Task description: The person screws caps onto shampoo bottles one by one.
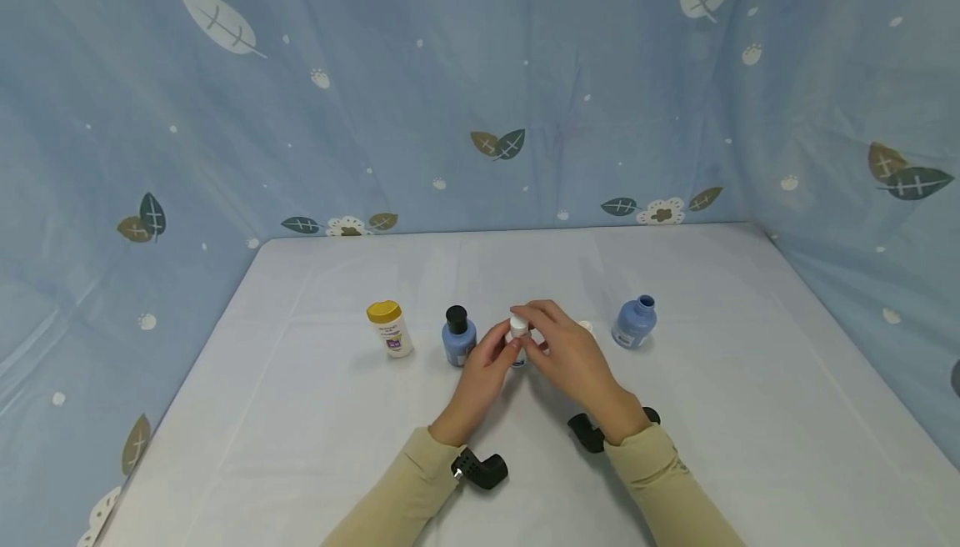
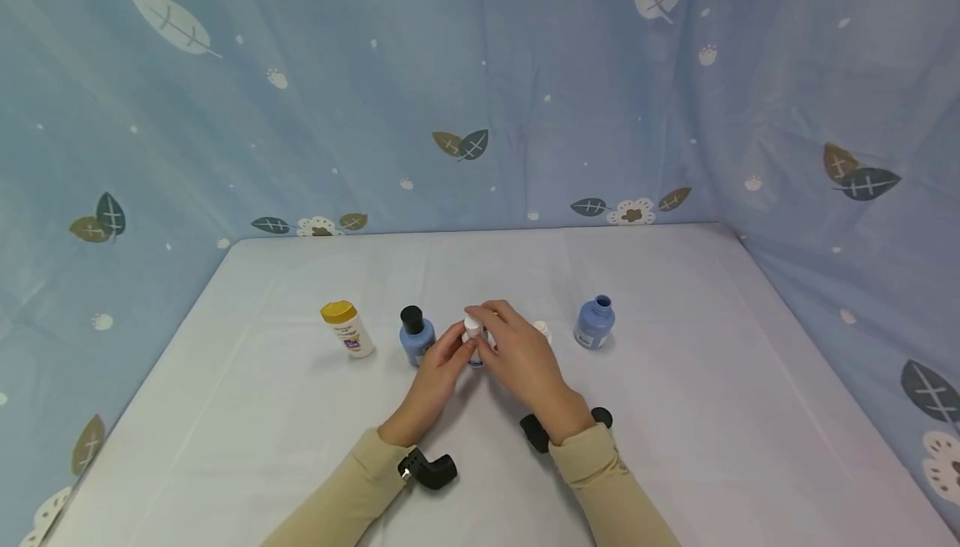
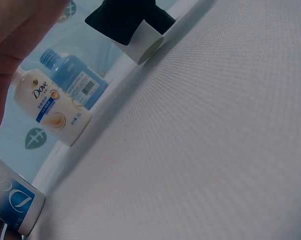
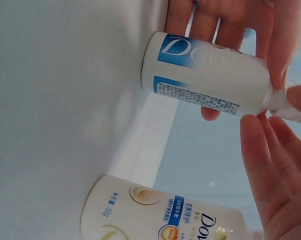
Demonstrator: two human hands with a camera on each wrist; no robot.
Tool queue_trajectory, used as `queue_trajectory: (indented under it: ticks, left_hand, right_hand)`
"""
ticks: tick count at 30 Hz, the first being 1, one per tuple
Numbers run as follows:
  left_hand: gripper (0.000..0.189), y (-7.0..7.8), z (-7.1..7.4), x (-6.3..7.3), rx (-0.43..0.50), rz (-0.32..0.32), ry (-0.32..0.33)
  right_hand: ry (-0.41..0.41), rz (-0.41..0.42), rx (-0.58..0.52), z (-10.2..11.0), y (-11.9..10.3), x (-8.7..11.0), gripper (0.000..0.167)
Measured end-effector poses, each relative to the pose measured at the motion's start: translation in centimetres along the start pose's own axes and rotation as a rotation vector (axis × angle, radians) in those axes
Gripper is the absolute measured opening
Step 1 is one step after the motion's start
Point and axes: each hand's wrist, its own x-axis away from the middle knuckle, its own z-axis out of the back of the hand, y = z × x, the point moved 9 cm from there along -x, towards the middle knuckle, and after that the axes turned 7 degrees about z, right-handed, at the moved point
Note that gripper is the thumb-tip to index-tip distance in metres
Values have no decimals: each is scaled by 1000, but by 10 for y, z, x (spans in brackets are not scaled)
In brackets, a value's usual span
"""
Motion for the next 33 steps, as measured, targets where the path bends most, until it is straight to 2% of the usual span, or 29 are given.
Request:
queue_trajectory:
  ticks: [5,11,18,21,29,33]
  left_hand:
    - [36,0,-1,-1,3,-4,2]
    - [35,2,-1,-1,27,9,-11]
    - [35,26,-1,8,32,21,-25]
    - [35,28,0,8,20,15,-25]
    - [34,3,0,-1,4,-6,-3]
    - [34,2,0,-1,-4,-25,-3]
  right_hand:
    - [8,15,-3,0,-1,0,38]
    - [-3,-13,-16,-1,2,1,37]
    - [-14,-28,-24,-3,4,0,37]
    - [-12,-24,-15,-2,4,0,37]
    - [-18,-6,-9,-2,3,0,38]
    - [-16,-4,-11,-3,3,0,38]
